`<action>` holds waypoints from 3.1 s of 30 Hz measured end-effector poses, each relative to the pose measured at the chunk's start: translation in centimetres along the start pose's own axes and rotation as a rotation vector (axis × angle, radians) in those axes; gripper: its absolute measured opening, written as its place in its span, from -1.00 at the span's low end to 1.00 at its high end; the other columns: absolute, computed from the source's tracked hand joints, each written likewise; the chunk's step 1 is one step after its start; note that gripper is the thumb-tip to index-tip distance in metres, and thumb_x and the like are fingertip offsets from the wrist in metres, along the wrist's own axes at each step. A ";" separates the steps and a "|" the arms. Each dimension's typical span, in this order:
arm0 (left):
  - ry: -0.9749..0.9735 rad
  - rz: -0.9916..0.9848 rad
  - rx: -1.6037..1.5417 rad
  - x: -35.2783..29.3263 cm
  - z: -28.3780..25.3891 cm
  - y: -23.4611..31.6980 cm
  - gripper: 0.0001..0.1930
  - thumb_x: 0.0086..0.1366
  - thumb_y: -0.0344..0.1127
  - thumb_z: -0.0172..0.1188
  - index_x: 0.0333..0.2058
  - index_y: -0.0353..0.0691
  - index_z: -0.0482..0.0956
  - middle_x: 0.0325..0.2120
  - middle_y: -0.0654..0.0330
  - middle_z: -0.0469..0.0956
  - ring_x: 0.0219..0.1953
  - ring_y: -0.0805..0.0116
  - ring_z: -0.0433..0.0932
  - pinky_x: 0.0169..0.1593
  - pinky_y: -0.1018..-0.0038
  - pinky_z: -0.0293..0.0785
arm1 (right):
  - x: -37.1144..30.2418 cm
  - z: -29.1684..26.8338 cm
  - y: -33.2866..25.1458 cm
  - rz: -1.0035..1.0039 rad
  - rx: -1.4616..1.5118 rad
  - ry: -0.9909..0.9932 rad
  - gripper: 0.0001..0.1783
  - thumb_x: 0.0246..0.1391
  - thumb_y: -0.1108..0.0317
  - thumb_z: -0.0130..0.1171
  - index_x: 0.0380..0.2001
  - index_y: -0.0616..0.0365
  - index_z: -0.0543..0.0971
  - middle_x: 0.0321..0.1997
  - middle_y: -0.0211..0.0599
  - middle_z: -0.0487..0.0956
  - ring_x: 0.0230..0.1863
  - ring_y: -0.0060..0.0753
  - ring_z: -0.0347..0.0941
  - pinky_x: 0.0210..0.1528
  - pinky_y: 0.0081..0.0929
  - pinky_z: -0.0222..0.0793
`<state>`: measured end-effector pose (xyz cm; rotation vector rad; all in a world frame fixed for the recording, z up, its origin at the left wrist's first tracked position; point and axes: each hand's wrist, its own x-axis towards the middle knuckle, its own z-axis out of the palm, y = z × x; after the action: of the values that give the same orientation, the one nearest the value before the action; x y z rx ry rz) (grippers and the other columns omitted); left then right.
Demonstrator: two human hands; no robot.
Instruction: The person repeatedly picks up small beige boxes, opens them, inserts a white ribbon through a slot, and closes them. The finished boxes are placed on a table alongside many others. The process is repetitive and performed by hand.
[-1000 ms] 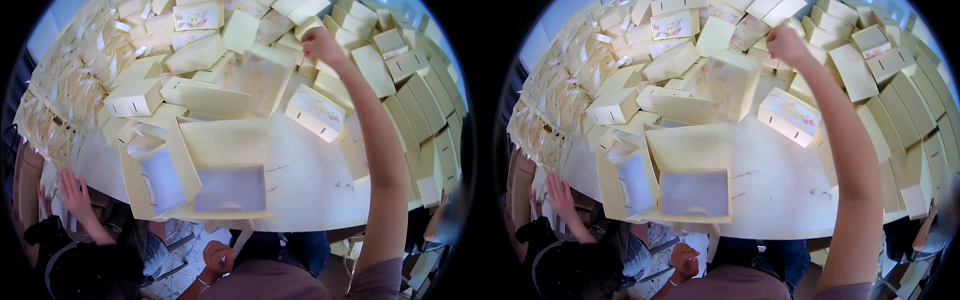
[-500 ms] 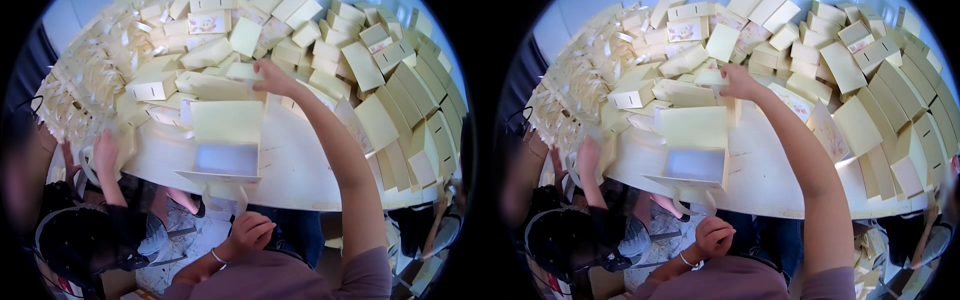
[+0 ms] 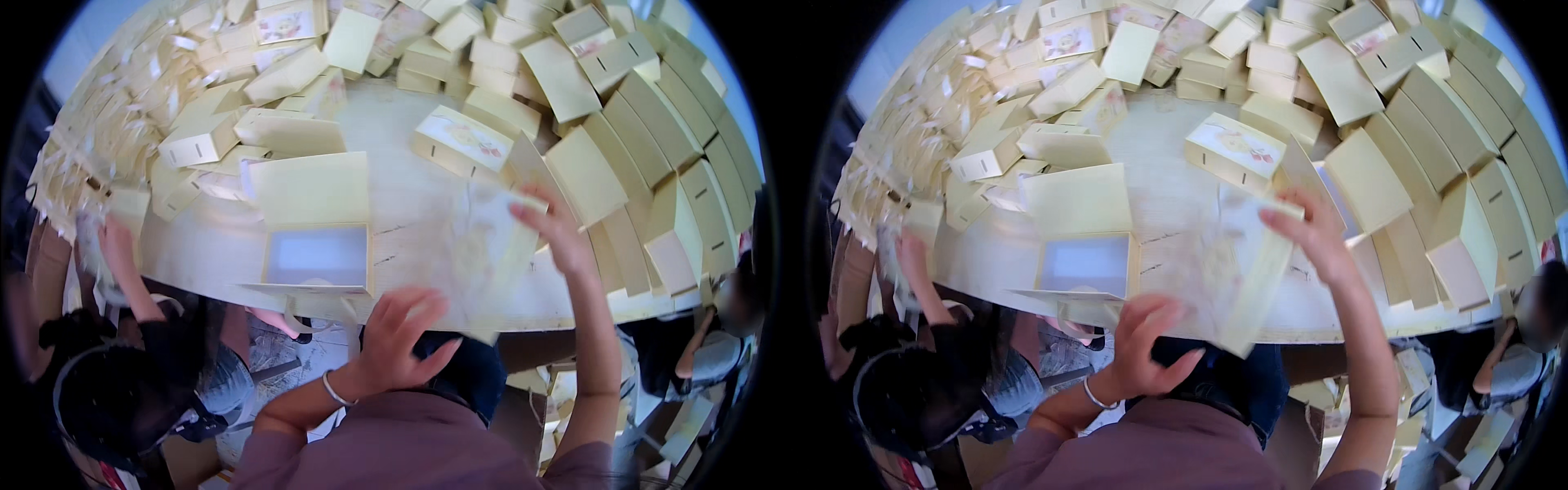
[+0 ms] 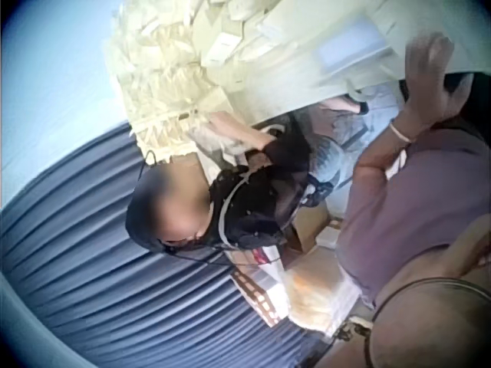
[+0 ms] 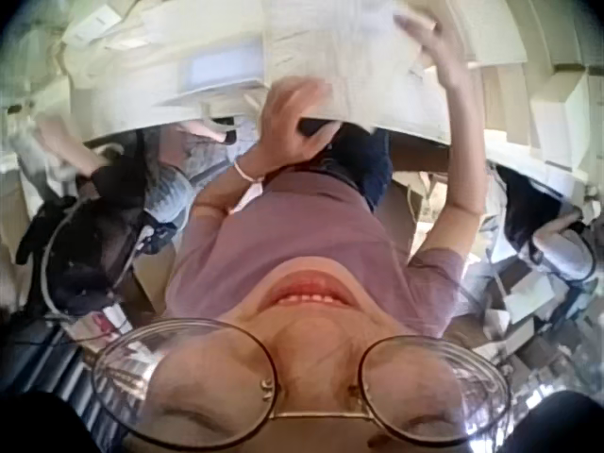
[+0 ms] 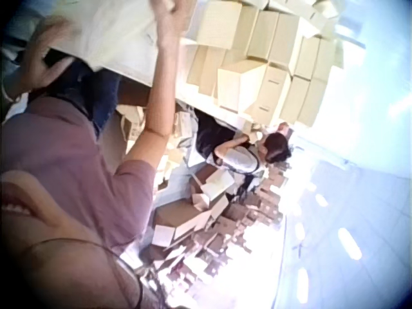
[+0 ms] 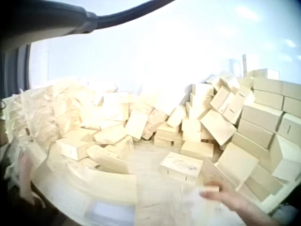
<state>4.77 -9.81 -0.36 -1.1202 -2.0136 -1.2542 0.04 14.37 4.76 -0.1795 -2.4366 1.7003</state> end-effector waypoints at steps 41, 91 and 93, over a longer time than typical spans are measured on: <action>-0.803 -1.059 -0.251 9.4 1.0 -1.6 -0.48 -0.04 -0.33 -0.05 -0.05 -0.45 0.23 -0.34 -0.06 0.45 -0.42 0.15 0.55 -0.41 0.37 0.53 | -1.8 4.1 12.9 -0.334 0.141 0.048 -0.69 0.15 0.36 -0.24 -0.07 0.25 0.32 -0.21 -0.15 0.39 -0.17 -0.31 0.31 -0.07 -0.44 0.18; 0.226 -0.572 -0.361 3.3 4.8 -0.9 -0.60 0.12 -0.33 0.08 -0.06 -0.34 0.31 -0.09 0.03 0.35 -0.04 0.24 0.33 0.00 0.40 0.27 | -4.8 0.5 4.8 -0.482 -1.088 -0.594 -0.83 -0.31 0.51 0.17 -0.52 0.24 0.45 -0.51 -0.30 0.41 -0.38 -0.34 0.38 -0.42 -0.41 0.29; 0.021 -0.239 -0.071 4.1 2.7 0.7 -0.54 0.06 -0.37 0.10 -0.02 -0.32 0.28 -0.08 -0.02 0.34 0.00 0.11 0.28 0.05 0.34 0.20 | -4.1 -0.6 3.6 -0.524 -0.876 -0.388 -0.85 -0.28 0.51 0.19 -0.55 0.25 0.45 -0.62 -0.33 0.39 -0.50 -0.43 0.37 -0.50 -0.49 0.26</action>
<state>3.15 -5.67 1.90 -0.9132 -2.1505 -1.4583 4.23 15.40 1.28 0.6831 -2.9609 0.4215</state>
